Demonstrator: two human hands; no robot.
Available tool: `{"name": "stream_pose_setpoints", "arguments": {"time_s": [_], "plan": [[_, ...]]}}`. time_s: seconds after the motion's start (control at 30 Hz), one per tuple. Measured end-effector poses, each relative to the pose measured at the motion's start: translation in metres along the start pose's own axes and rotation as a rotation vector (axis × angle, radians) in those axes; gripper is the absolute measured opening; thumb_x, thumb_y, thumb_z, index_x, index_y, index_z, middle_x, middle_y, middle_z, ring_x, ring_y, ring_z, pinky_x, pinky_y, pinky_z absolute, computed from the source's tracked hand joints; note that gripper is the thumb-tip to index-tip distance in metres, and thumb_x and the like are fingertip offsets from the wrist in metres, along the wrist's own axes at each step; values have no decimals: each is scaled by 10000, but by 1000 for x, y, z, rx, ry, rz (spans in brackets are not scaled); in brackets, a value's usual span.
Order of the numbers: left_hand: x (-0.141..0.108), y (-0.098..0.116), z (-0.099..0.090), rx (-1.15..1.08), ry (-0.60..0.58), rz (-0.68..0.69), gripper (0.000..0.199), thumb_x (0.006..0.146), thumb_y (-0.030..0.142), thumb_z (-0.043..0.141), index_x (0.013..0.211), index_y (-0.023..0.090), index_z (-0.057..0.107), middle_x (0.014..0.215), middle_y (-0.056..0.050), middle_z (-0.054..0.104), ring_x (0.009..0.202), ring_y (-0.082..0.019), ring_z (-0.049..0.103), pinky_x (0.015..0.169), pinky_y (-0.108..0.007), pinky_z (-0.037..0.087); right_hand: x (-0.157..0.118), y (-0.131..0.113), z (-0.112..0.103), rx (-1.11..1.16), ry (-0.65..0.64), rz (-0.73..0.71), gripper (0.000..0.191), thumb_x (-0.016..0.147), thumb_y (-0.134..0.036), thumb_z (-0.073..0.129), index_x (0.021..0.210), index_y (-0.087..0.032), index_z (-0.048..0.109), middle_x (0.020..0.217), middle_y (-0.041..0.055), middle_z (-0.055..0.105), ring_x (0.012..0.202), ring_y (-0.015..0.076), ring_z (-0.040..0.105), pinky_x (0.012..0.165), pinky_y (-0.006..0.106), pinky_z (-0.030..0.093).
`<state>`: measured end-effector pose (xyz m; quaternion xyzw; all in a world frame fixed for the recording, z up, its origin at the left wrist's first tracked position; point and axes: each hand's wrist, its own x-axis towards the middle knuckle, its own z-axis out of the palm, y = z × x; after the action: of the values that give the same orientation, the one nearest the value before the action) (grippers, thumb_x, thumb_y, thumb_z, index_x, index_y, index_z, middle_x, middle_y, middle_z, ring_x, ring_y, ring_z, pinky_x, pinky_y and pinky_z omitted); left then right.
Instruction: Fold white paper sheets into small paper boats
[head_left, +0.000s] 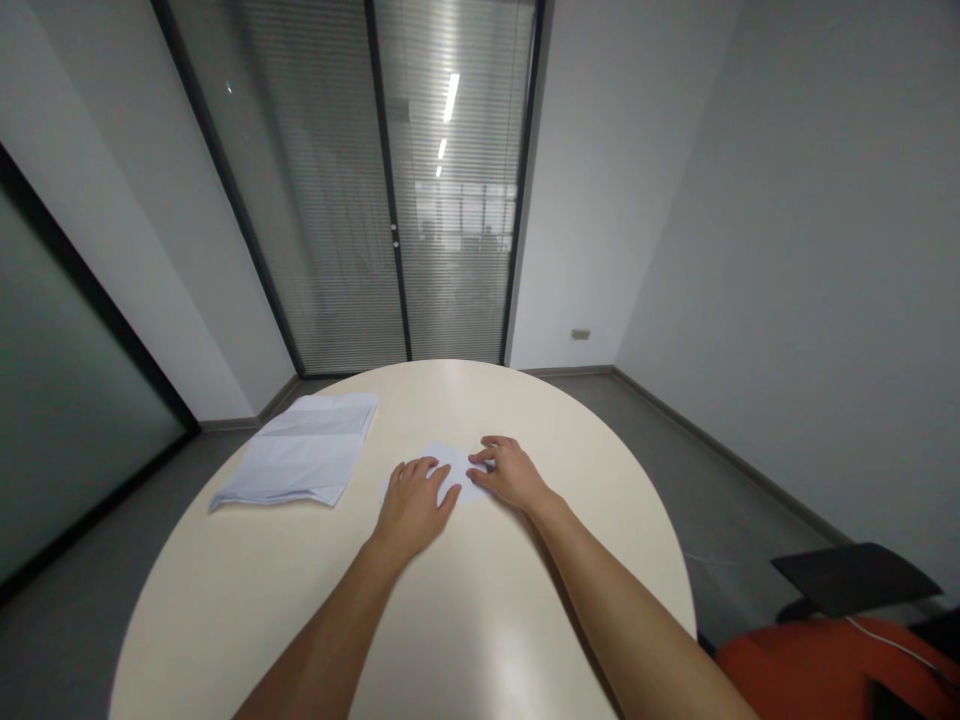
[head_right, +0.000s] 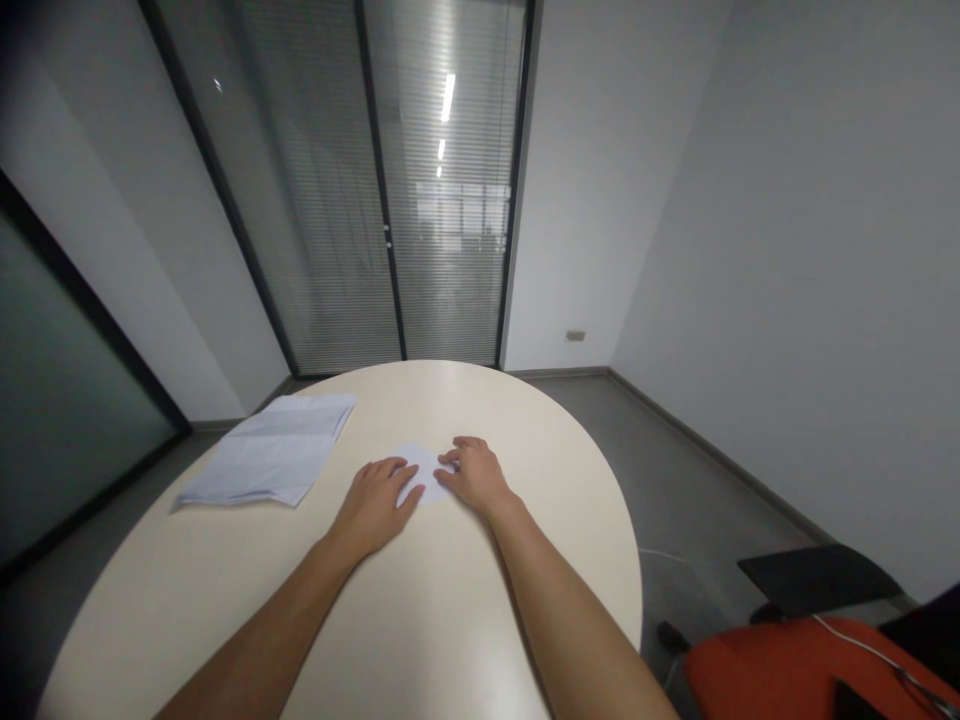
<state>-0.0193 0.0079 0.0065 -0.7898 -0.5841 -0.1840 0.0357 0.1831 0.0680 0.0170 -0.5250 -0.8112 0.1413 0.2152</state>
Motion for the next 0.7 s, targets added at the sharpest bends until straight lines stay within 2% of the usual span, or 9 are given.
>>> {"name": "stream_pose_setpoints", "arguments": {"time_s": [0.13, 0.27, 0.37, 0.7], "plan": [[-1, -3, 3, -4, -39, -6, 448, 978, 420, 515, 1350, 206, 645, 1404, -140, 620, 1307, -305, 538, 1116, -469, 415, 1, -1, 1, -32, 27, 63, 411, 867, -393, 736, 1226, -193, 741, 1316, 123, 674, 1250, 277, 579, 1072, 356, 417], [-1, -4, 3, -32, -56, -17, 456, 974, 417, 508, 1368, 222, 630, 1473, -131, 579, 1357, -313, 501, 1139, -490, 394, 4, 1, 1, -103, 54, 170, 334, 888, -359, 698, 1169, -184, 740, 1264, 127, 691, 1184, 294, 593, 996, 363, 449], [-1, -5, 5, -29, -62, -7, 466, 974, 412, 507, 1376, 207, 624, 1494, -132, 565, 1362, -319, 496, 1153, -498, 379, 6, 4, 1, -104, 49, 201, 291, 896, -350, 684, 1128, -187, 754, 1249, 125, 692, 1181, 299, 585, 986, 362, 444], [-1, -4, 6, 16, -63, 8, 490, 982, 413, 506, 1404, 184, 605, 1505, -129, 559, 1369, -320, 498, 1166, -484, 374, 8, 8, 1, -55, 39, 276, 328, 866, -330, 722, 1162, -190, 742, 1264, 121, 669, 1208, 298, 565, 1004, 383, 438]]}}
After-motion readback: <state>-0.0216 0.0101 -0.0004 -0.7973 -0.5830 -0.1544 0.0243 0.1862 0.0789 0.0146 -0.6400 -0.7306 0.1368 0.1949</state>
